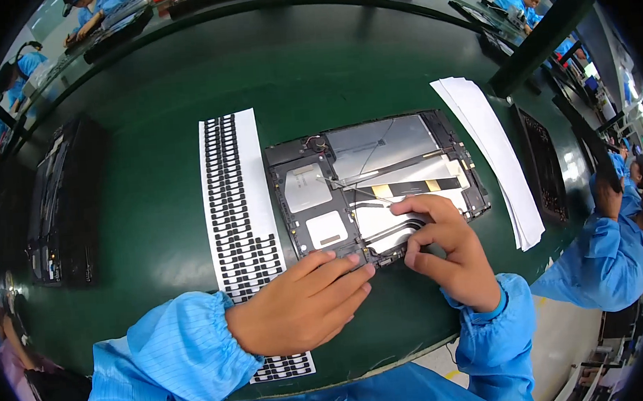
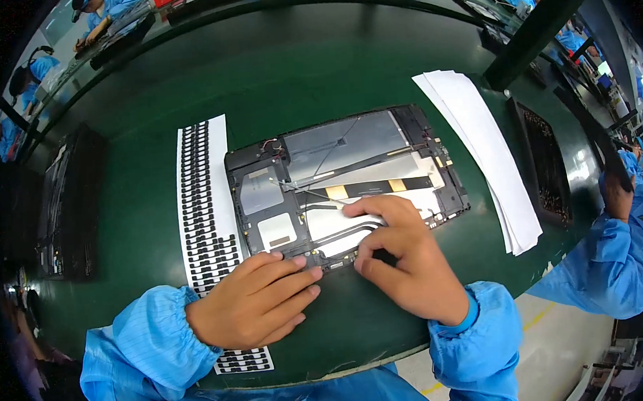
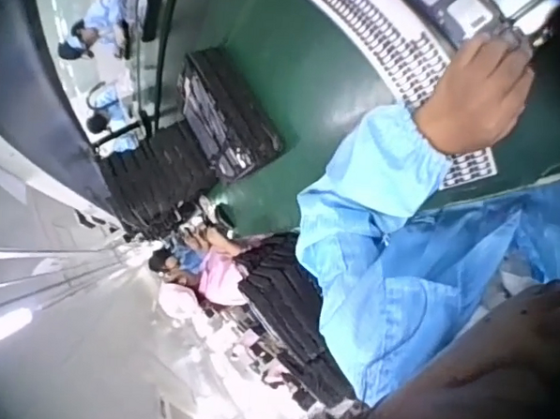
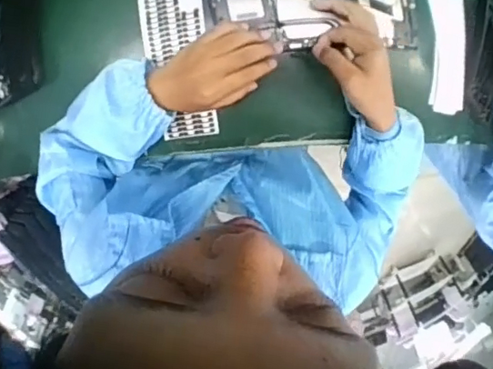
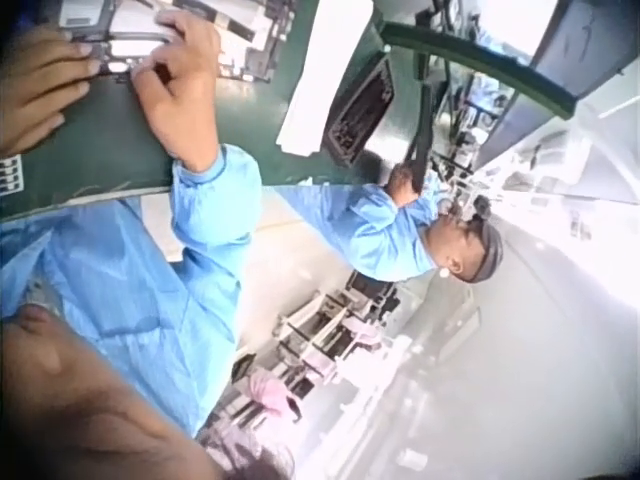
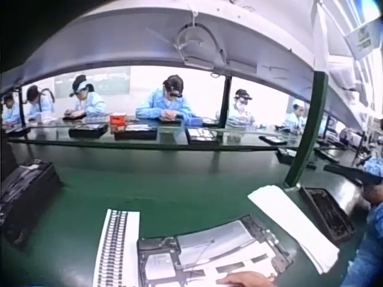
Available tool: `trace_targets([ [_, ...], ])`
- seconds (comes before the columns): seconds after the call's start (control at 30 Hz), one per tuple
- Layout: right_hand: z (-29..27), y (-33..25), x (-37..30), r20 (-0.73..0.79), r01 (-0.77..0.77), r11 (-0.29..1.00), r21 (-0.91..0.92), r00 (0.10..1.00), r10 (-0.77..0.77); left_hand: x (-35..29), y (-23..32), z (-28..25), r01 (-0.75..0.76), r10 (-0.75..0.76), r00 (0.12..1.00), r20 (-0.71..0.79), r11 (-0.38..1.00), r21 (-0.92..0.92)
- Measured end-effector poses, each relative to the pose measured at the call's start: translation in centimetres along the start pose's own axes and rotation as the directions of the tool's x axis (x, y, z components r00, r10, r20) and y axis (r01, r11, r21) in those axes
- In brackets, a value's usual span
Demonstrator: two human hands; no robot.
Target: The person assembles internal components into a tablet housing by hand, connecting cable connectors and securing parts with adhesive strips.
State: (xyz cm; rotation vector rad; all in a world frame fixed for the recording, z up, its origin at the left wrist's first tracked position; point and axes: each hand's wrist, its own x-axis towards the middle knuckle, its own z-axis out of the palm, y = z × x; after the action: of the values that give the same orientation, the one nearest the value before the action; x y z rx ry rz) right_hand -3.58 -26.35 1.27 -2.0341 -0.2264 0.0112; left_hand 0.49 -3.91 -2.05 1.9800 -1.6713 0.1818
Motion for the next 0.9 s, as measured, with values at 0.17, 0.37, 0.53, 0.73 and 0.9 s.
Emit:
trace_targets([
  [0.17,-0.11,0.35,-0.06,-0.058,-0.006,1.000,-0.030,0.998,0.004,-0.02,-0.38,0.13,-0.033,0.032,0.999,0.015,0.998,0.048],
  [0.37,0.20,0.36,-0.15,-0.091,-0.008,0.997,-0.072,0.996,0.002,-0.05,-0.38,-0.31,-0.040,0.039,0.999,0.015,0.997,0.065],
  [0.53,0.13,0.32,-0.12,-0.087,-0.019,0.998,-0.054,0.996,0.014,-0.06,-0.26,-0.02,-0.022,0.023,0.999,-0.037,0.999,0.041],
  [0.73,0.19,0.31,-0.08,-0.080,0.012,0.992,-0.125,0.997,-0.022,-0.05,-0.25,-0.02,-0.021,0.022,0.999,-0.033,0.999,0.029],
  [0.9,0.20,0.52,-0.11,-0.086,0.024,0.990,-0.141,0.996,-0.036,0.10,-0.25,0.13,-0.017,0.017,1.000,-0.023,1.000,0.022],
])
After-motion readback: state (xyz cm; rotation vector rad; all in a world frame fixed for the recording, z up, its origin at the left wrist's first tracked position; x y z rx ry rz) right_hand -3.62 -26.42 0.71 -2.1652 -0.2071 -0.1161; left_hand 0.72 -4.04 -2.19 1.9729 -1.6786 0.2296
